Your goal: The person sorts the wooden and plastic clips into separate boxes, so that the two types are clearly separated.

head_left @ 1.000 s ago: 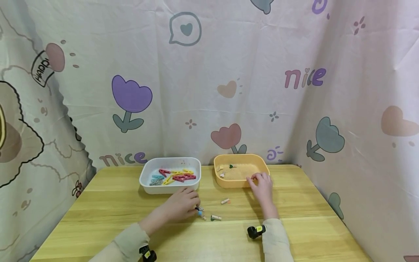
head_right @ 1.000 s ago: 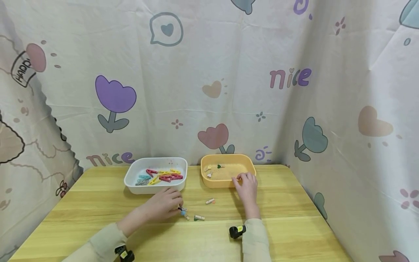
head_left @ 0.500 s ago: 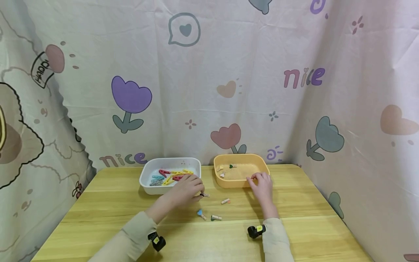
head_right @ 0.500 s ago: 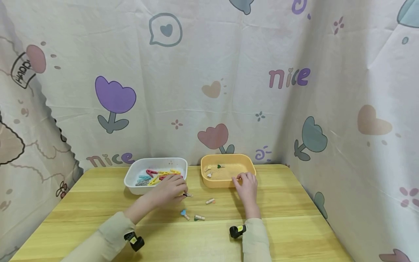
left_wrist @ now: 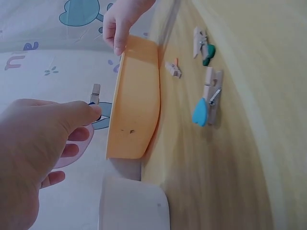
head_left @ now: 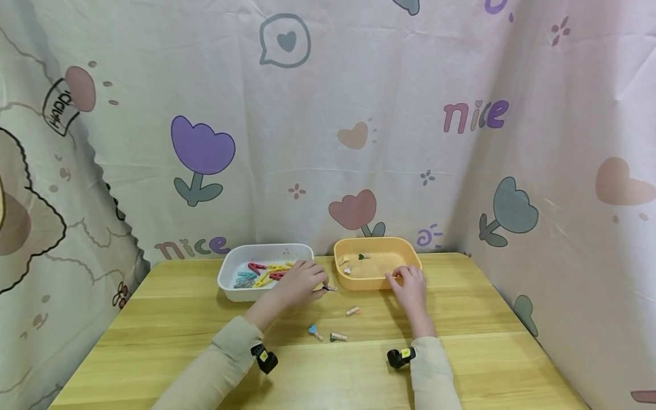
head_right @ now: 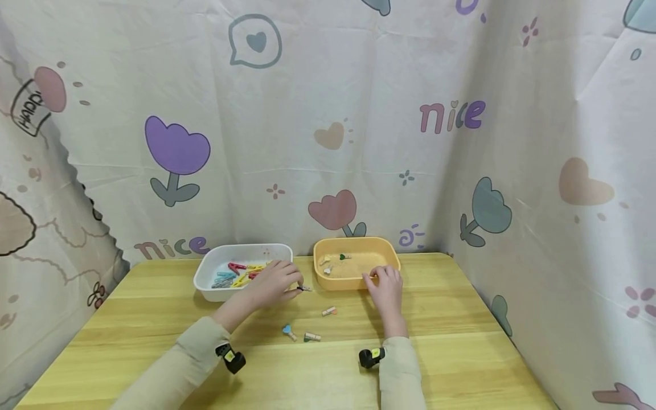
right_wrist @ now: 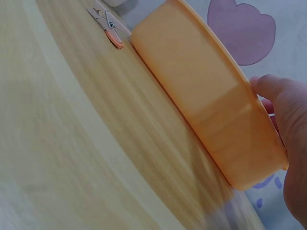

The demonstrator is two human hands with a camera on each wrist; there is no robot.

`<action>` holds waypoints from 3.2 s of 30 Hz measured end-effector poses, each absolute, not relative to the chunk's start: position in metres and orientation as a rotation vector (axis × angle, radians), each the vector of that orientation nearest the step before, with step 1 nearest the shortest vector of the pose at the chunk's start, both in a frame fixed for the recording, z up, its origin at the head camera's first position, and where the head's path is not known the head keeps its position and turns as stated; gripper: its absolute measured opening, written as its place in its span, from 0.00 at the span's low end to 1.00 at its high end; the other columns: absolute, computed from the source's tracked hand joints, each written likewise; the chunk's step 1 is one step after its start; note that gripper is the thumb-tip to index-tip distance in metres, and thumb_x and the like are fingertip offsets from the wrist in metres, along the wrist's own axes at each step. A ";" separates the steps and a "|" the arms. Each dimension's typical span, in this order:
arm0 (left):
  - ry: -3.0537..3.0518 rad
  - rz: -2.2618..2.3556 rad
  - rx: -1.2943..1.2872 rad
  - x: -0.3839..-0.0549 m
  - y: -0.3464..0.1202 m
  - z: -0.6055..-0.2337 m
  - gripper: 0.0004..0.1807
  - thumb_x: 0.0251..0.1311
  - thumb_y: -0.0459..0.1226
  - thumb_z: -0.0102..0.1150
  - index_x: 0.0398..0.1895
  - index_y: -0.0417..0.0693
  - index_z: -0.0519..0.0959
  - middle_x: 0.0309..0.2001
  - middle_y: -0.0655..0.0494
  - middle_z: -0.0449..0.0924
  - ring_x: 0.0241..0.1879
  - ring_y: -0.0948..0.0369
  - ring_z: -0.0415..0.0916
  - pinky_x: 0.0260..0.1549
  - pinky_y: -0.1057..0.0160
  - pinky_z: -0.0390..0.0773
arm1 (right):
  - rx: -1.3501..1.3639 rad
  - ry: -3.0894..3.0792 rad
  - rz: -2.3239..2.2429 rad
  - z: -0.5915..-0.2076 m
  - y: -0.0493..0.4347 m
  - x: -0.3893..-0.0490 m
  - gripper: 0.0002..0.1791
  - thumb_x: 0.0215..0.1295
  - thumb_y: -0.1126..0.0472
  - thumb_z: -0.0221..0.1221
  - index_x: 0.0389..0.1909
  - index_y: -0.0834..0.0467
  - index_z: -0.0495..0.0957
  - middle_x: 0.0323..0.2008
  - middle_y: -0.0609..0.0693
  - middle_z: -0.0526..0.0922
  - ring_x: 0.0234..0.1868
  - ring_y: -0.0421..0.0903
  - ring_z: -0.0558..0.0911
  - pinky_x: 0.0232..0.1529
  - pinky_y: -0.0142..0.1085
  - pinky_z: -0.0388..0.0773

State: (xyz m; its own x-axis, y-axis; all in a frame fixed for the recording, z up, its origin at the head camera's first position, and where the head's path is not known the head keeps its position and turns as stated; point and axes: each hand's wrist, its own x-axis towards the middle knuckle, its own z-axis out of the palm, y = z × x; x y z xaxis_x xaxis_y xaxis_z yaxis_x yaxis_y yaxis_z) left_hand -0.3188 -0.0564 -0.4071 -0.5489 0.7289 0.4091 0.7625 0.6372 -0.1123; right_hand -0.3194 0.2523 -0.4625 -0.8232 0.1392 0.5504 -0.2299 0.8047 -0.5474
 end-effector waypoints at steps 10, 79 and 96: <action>-2.433 -0.082 -1.122 -0.337 -0.042 -0.403 0.06 0.58 0.47 0.66 0.35 0.59 0.81 0.41 0.62 0.81 0.44 0.61 0.73 0.45 0.58 0.74 | 0.077 -2.375 0.829 -0.463 0.251 -0.320 0.13 0.59 0.55 0.67 0.28 0.60 0.76 0.34 0.57 0.75 0.41 0.57 0.71 0.51 0.50 0.63; -2.731 -0.379 -0.501 -0.393 0.037 -0.395 0.09 0.64 0.48 0.60 0.40 0.56 0.81 0.46 0.57 0.80 0.50 0.55 0.72 0.50 0.52 0.71 | 0.063 -2.400 0.822 -0.464 0.252 -0.322 0.13 0.60 0.54 0.66 0.28 0.59 0.77 0.35 0.57 0.76 0.43 0.57 0.71 0.51 0.50 0.64; -2.747 -0.372 -0.407 -0.397 0.041 -0.398 0.11 0.64 0.49 0.59 0.40 0.55 0.81 0.47 0.56 0.79 0.51 0.55 0.71 0.49 0.53 0.71 | 0.056 -2.393 0.822 -0.466 0.251 -0.323 0.14 0.59 0.53 0.67 0.28 0.58 0.76 0.35 0.57 0.76 0.43 0.57 0.72 0.53 0.51 0.64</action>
